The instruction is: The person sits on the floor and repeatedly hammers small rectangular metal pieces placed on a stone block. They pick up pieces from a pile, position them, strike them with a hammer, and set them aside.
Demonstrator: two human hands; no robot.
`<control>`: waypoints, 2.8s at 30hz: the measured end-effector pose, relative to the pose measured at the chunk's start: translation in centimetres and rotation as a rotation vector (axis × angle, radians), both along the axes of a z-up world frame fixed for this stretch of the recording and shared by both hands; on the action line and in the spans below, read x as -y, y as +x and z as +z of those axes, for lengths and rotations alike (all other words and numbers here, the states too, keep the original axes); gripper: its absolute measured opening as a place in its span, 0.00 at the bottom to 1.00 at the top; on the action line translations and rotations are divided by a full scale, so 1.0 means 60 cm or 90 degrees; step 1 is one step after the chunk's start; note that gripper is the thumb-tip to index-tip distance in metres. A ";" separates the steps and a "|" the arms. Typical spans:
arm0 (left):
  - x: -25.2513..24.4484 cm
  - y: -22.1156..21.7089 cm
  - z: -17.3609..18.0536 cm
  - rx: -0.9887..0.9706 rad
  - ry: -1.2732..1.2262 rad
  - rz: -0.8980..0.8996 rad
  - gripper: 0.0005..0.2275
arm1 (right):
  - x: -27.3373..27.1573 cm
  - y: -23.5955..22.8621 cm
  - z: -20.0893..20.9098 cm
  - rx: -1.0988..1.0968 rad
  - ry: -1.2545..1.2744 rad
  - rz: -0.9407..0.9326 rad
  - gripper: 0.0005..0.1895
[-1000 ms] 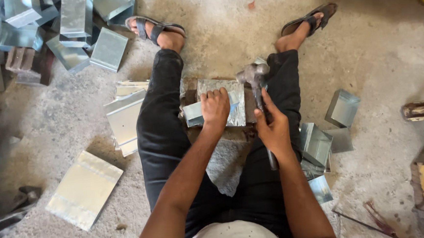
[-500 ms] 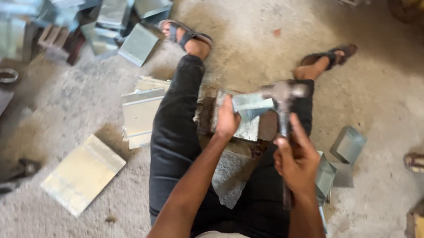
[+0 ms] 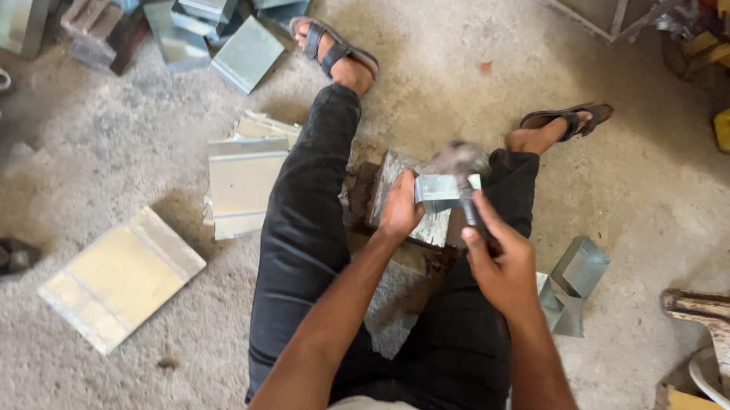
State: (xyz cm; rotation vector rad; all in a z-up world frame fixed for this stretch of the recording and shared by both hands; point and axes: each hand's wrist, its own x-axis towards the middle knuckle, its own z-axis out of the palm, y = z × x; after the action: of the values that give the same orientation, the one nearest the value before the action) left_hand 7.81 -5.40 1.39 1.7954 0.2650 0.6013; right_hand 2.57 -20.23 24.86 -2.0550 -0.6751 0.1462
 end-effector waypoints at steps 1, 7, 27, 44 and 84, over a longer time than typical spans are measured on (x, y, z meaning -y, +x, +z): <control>0.014 -0.016 -0.007 -0.018 -0.001 -0.012 0.27 | 0.006 -0.016 -0.004 -0.057 0.073 -0.027 0.29; 0.016 -0.008 -0.028 0.015 0.008 -0.002 0.23 | -0.001 0.000 -0.040 0.050 -0.003 0.043 0.27; -0.116 0.051 -0.021 -0.482 0.349 -0.104 0.29 | 0.101 -0.076 -0.316 -0.054 -0.050 -0.220 0.27; -0.114 -0.035 0.027 -0.471 0.465 -0.075 0.27 | 0.054 -0.002 -0.236 -0.022 -0.038 -0.170 0.24; 0.030 0.005 -0.078 0.148 -0.095 0.120 0.16 | 0.041 -0.064 -0.005 0.370 -0.114 0.078 0.23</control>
State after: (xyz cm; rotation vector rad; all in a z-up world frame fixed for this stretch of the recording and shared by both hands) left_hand 8.10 -7.18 -3.29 1.5515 0.3132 0.8945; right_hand -1.29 -22.70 24.56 -2.2411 -1.1771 -0.3478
